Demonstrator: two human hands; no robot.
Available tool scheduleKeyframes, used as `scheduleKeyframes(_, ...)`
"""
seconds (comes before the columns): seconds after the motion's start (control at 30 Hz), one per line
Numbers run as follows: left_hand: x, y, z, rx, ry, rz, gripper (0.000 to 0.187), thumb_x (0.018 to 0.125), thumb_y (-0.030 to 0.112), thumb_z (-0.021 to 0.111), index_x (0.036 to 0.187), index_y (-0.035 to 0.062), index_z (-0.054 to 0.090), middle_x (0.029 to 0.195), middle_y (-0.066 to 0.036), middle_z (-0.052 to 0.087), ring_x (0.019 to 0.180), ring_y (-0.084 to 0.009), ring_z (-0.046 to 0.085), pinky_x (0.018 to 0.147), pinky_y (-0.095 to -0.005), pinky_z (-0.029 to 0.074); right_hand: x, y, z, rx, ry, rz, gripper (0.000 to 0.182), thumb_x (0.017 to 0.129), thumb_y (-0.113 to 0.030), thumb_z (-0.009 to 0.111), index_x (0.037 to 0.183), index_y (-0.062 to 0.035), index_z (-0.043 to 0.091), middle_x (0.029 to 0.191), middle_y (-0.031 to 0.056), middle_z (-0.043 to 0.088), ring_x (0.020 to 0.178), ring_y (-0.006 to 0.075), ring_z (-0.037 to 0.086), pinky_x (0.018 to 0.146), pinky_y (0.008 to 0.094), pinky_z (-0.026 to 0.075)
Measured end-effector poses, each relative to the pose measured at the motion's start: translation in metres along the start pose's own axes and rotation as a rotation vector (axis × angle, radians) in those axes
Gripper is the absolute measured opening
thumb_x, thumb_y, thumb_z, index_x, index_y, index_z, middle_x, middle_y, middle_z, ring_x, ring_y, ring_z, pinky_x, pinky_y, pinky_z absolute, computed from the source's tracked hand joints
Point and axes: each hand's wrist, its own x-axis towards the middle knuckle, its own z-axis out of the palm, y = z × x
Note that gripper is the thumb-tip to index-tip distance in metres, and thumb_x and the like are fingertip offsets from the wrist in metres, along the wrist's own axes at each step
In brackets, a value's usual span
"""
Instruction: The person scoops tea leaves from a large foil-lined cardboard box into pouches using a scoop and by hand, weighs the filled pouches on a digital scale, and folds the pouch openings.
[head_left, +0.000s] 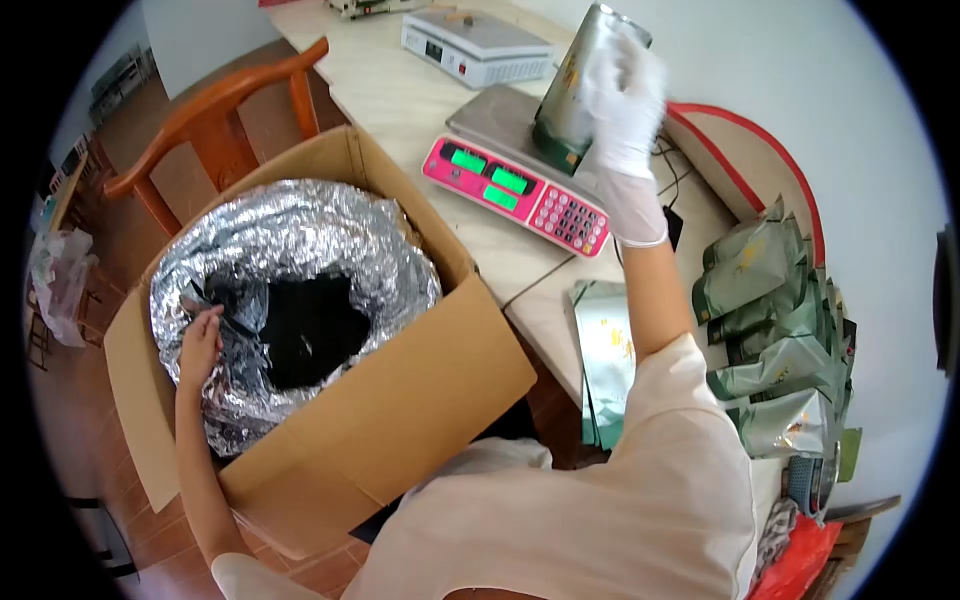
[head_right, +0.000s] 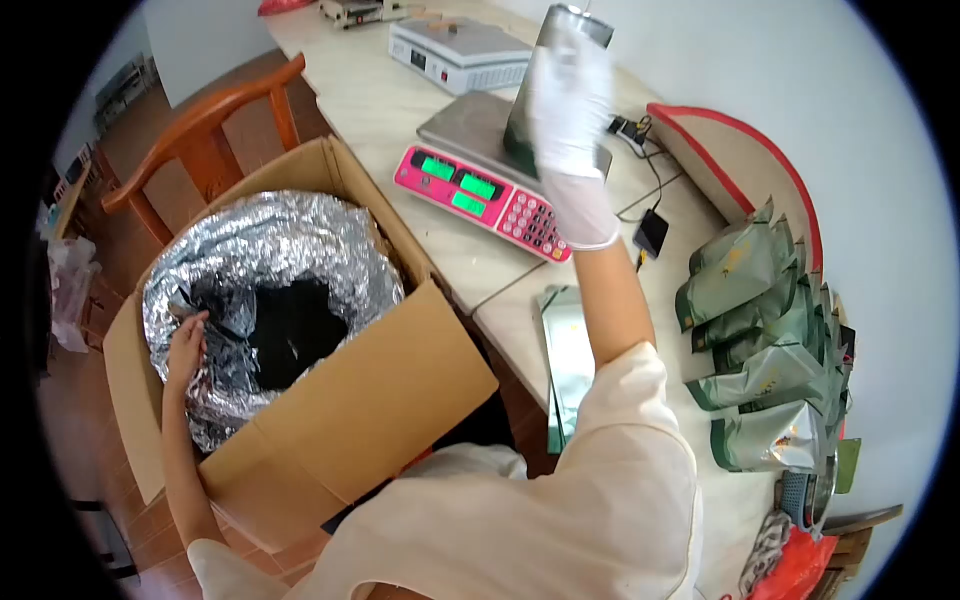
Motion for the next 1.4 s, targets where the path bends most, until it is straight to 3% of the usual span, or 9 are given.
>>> scheduleKeyframes(0.17,-0.008,0.028,0.01,-0.085,0.012,-0.015,0.028,0.097,0.02,0.046,0.118,0.0062,0.06,0.059,0.003,0.048,0.046,-0.0038,0.041,0.042,-0.0201,0.033,0.024,0.069,-0.014,-0.388,0.057,0.148,0.059,0.08,-0.029,0.069,0.127,0.0,0.048,0.123,0.0219,0.05,0.114,0.0365,0.048,0.095,0.0425,0.04)
scheduleKeyframes(0.23,-0.008,0.038,0.013,-0.085,0.04,0.071,0.027,0.097,0.019,0.046,0.117,0.0068,0.061,0.059,0.002,0.048,0.047,-0.0043,0.042,0.043,-0.02,0.034,0.026,0.089,-0.005,-0.383,0.108,0.131,0.056,0.083,-0.038,0.063,0.125,-0.0023,0.053,0.12,0.022,0.055,0.112,0.0371,0.052,0.094,0.0428,0.041)
scheduleKeyframes(0.3,-0.013,0.055,0.013,-0.059,0.071,0.093,0.027,0.097,0.019,0.046,0.116,0.0064,0.061,0.059,0.002,0.048,0.047,-0.0044,0.042,0.043,-0.0198,0.034,0.03,0.097,-0.001,-0.313,-0.177,0.432,0.045,0.088,-0.041,0.053,0.112,-0.0038,0.062,0.104,0.0218,0.063,0.1,0.0378,0.059,0.088,0.0433,0.045)
scheduleKeyframes(0.4,-0.019,0.067,0.013,-0.096,0.1,0.157,0.027,0.098,0.018,0.045,0.116,0.0066,0.061,0.059,0.003,0.049,0.047,-0.004,0.042,0.043,-0.0193,0.034,0.032,0.104,0.008,-0.384,-0.177,0.389,0.043,0.091,-0.041,0.045,0.096,-0.0044,0.068,0.089,0.0212,0.065,0.087,0.0394,0.062,0.08,0.0449,0.048)
scheduleKeyframes(0.7,-0.031,0.132,0.031,-0.367,0.297,0.297,0.028,0.097,0.022,0.049,0.119,0.0076,0.06,0.064,0.004,0.048,0.052,-0.003,0.042,0.047,-0.0183,0.035,0.039,-0.037,0.023,-0.093,0.13,-0.196,0.022,0.089,-0.021,0.058,0.076,-0.0036,0.061,0.067,0.0138,0.06,0.062,0.0332,0.058,0.056,0.0387,0.045)
scheduleKeyframes(0.87,-0.038,0.192,0.049,-0.495,0.422,0.532,0.043,0.094,0.028,0.056,0.131,0.0074,0.05,0.11,-0.007,0.059,0.102,-0.014,0.053,0.09,-0.0277,0.041,0.014,-0.124,0.045,0.392,-0.021,0.044,0.019,0.092,-0.016,0.056,0.088,0.0008,0.064,0.071,0.0129,0.06,0.064,0.0172,0.055,0.061,0.0316,0.044)
scheduleKeyframes(1.07,-0.083,0.207,0.046,-0.715,0.472,0.702,0.058,0.097,0.041,0.045,0.138,-0.0002,0.036,0.133,-0.011,0.047,0.123,-0.0176,0.042,0.104,-0.0311,0.03,-0.081,-0.21,0.094,0.68,-0.307,0.064,0.013,0.088,-0.012,0.06,0.085,0.0013,0.063,0.071,0.0139,0.06,0.062,0.0229,0.056,0.06,0.0309,0.045)
scheduleKeyframes(1.2,-0.087,0.181,0.029,-0.629,0.735,0.419,0.039,0.097,0.035,0.05,0.091,-0.0017,0.061,0.075,0.005,0.054,0.072,-0.0056,0.043,0.067,-0.0215,0.039,-0.124,-0.244,0.1,0.947,-0.435,0.225,0.009,0.086,-0.007,0.061,0.081,0.0002,0.06,0.069,0.0132,0.057,0.062,0.0255,0.057,0.06,0.0319,0.046)
scheduleKeyframes(1.4,-0.113,0.148,0.015,-0.168,0.962,0.37,0.03,0.097,0.026,0.051,0.088,-0.0021,0.057,0.071,0.004,0.049,0.07,-0.0059,0.042,0.063,-0.022,0.037,-0.152,-0.23,0.098,0.857,-0.449,-0.013,0.01,0.08,-0.003,0.066,0.079,-0.0019,0.057,0.072,0.0134,0.057,0.061,0.0301,0.056,0.057,0.0331,0.046)
